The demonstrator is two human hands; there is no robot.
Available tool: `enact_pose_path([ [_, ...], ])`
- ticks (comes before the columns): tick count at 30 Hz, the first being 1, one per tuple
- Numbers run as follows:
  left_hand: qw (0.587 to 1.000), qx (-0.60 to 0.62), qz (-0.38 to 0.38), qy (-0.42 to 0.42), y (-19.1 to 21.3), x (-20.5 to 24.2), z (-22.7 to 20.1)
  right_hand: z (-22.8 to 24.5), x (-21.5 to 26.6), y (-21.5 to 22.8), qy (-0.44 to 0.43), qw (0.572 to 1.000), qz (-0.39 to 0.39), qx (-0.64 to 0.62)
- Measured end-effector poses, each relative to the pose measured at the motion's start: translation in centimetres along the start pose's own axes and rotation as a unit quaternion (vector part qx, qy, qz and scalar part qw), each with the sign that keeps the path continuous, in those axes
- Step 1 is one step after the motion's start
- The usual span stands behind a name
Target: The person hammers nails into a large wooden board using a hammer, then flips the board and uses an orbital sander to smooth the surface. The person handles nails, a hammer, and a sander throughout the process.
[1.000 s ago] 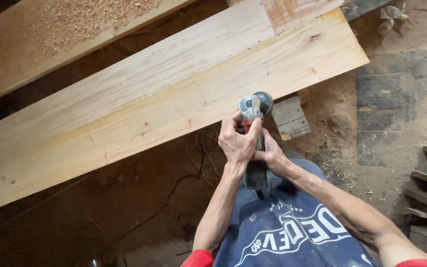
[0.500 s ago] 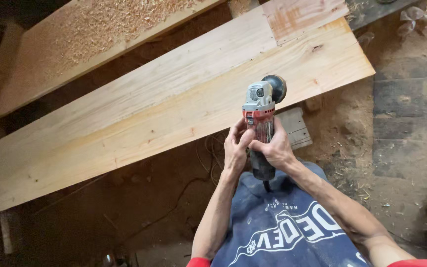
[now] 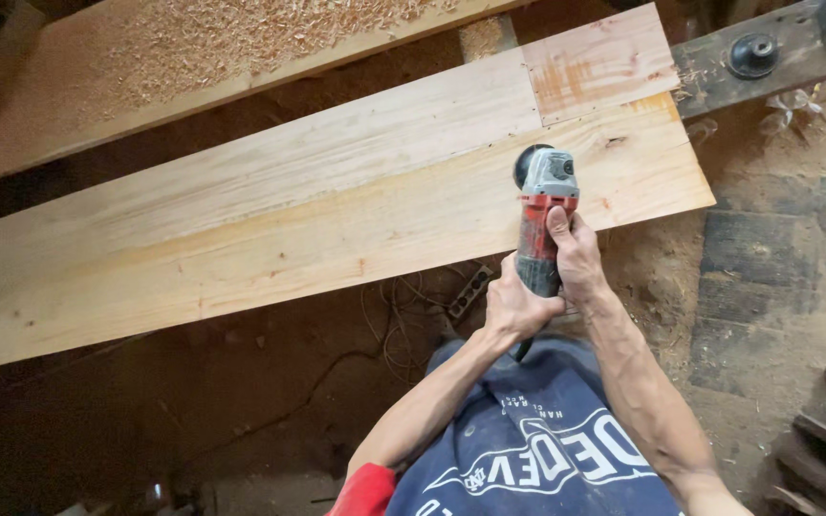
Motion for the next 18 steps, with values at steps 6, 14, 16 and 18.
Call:
enact_pose_path([
  [6, 1.000, -0.012, 0.010, 0.017, 2.0, -0.6, 2.5, -2.1, -0.9, -1.7, 0.019, 0.990, -0.082, 0.111],
  [14, 0.997, 0.064, -0.015, 0.051, 8.9, -2.0, 4.4, -2.0, -4.1, -9.4, 0.003, 0.949, -0.100, 0.300],
  [16, 0.991, 0.097, -0.002, 0.098, 9.9, -2.5, 5.3, -2.4, -5.0, -11.6, -0.020, 0.949, -0.063, 0.309],
  [18, 0.990, 0.115, -0.045, 0.066, 11.3, -3.0, 5.4, -2.6, -5.9, -13.5, -0.029, 0.948, -0.035, 0.316],
])
Point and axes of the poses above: each hand's wrist, its own x-axis away from the middle knuckle, its own y-axis out of the back of the hand, z = x × y, the point moved 7 cm from there along -x, towards the middle knuckle, and after that the axes turned 7 degrees about -y, right-handed, at the moved point
